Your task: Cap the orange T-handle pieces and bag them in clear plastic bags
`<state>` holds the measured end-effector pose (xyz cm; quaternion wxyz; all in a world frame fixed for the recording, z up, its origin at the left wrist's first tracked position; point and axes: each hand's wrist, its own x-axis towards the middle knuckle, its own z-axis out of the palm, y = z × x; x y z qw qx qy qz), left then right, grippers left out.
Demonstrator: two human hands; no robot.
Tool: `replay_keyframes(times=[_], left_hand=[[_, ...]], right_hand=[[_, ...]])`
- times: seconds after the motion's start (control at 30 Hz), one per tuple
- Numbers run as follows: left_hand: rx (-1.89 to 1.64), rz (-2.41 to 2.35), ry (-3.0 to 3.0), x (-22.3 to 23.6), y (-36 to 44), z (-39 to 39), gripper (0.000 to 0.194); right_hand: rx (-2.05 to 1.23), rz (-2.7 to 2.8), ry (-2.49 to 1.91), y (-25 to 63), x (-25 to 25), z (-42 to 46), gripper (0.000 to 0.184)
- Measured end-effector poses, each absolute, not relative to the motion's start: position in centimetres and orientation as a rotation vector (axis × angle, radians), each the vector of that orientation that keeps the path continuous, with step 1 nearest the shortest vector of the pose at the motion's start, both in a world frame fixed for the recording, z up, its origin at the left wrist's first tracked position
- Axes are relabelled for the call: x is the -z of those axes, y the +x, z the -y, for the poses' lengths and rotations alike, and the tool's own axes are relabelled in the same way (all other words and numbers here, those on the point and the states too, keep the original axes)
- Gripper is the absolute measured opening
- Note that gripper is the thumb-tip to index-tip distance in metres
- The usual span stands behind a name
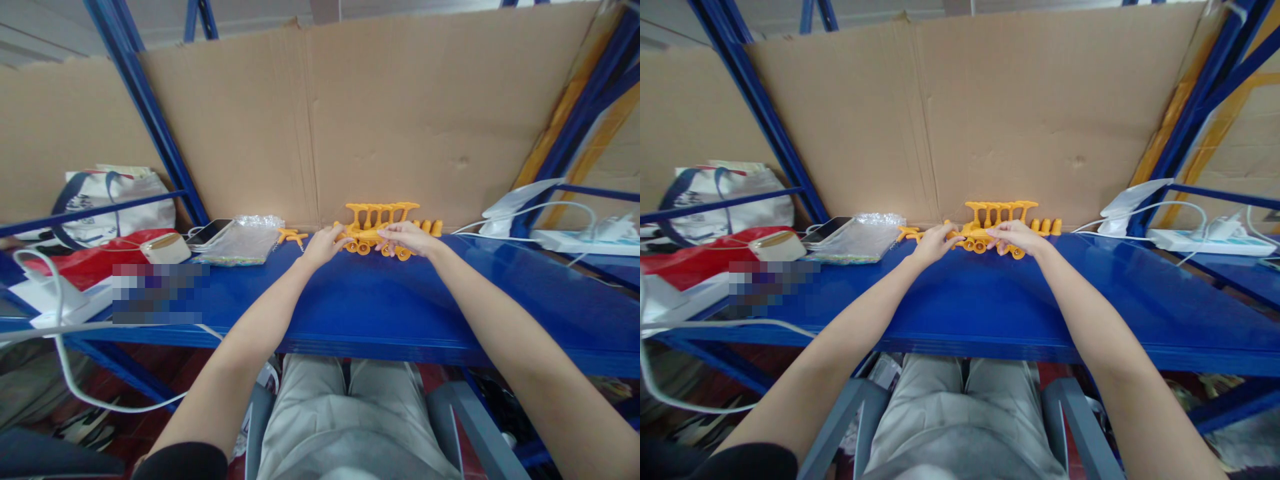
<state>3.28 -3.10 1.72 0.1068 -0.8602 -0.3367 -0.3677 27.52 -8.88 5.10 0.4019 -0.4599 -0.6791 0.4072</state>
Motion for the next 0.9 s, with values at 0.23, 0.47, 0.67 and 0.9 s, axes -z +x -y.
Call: replay_keyframes(times=[0.23,0.47,0.67,0.9], left_hand=[[1.081,0.990,-2.536,-1.59,3.34,3.06,0.024],[1.041,0.987,-2.539,-1.64,3.25,2.99,0.023],[1.021,1.025,-2.561,-1.68,3.11,3.06,0.023],[1.017,1.051,-2.544,-1.60,3.20,2.96,0.024]], right_hand=[[-1.147,1.623,-1.167,27.03,-4.80,8.99,0.039],[-1.251,1.578,-1.211,27.35,-4.58,8.63,0.037],[-1.217,1.645,-1.186,27.77,-4.31,8.61,0.021],[-1.109,1.688,-1.186,27.86,-4.21,8.14,0.021]])
